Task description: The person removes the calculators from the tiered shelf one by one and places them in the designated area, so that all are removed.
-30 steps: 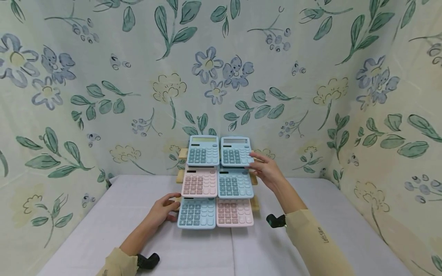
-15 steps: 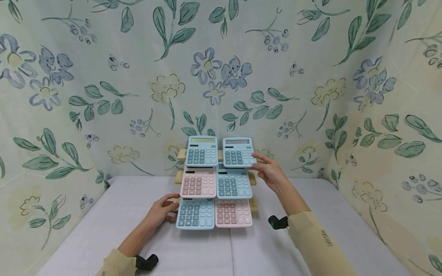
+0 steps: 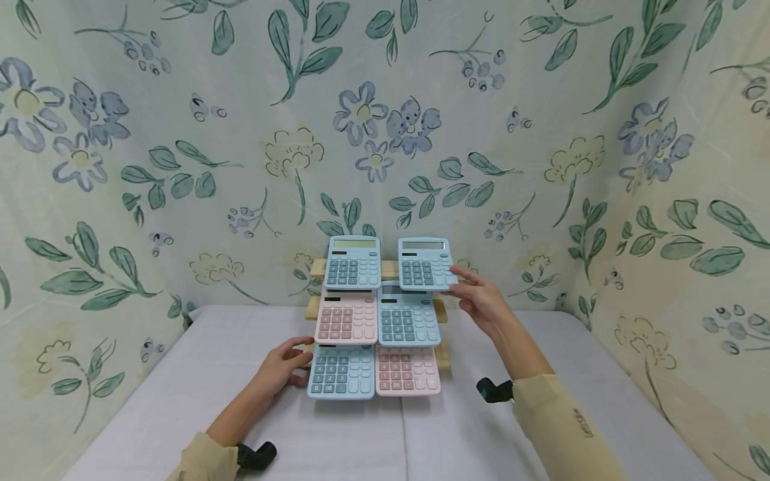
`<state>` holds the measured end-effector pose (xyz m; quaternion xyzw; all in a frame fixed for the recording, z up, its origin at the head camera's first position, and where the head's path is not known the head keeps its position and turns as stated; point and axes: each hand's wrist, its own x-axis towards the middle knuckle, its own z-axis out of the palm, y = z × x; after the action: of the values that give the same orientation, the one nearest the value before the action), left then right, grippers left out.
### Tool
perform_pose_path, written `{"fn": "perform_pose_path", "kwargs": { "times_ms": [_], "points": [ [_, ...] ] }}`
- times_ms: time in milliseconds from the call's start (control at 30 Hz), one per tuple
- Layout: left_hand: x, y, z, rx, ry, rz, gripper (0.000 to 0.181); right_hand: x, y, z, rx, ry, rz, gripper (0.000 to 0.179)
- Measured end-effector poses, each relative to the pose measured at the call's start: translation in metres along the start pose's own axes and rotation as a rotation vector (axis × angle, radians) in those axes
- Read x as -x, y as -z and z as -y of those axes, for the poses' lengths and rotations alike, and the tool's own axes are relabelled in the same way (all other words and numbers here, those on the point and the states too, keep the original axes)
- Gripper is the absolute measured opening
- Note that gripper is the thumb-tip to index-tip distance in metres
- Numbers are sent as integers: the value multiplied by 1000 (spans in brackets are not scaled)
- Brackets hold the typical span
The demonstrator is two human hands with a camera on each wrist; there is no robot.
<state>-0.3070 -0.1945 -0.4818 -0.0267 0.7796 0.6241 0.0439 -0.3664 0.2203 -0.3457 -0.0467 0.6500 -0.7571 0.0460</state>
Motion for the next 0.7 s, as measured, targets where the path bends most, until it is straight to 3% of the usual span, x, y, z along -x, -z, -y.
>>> {"fn": "perform_pose_path", "kwargs": {
  "times_ms": [700],
  "points": [
    [0, -1, 0, -9, -8, -12, 43, 16, 40, 8, 35, -12, -25, 62]
  ]
}}
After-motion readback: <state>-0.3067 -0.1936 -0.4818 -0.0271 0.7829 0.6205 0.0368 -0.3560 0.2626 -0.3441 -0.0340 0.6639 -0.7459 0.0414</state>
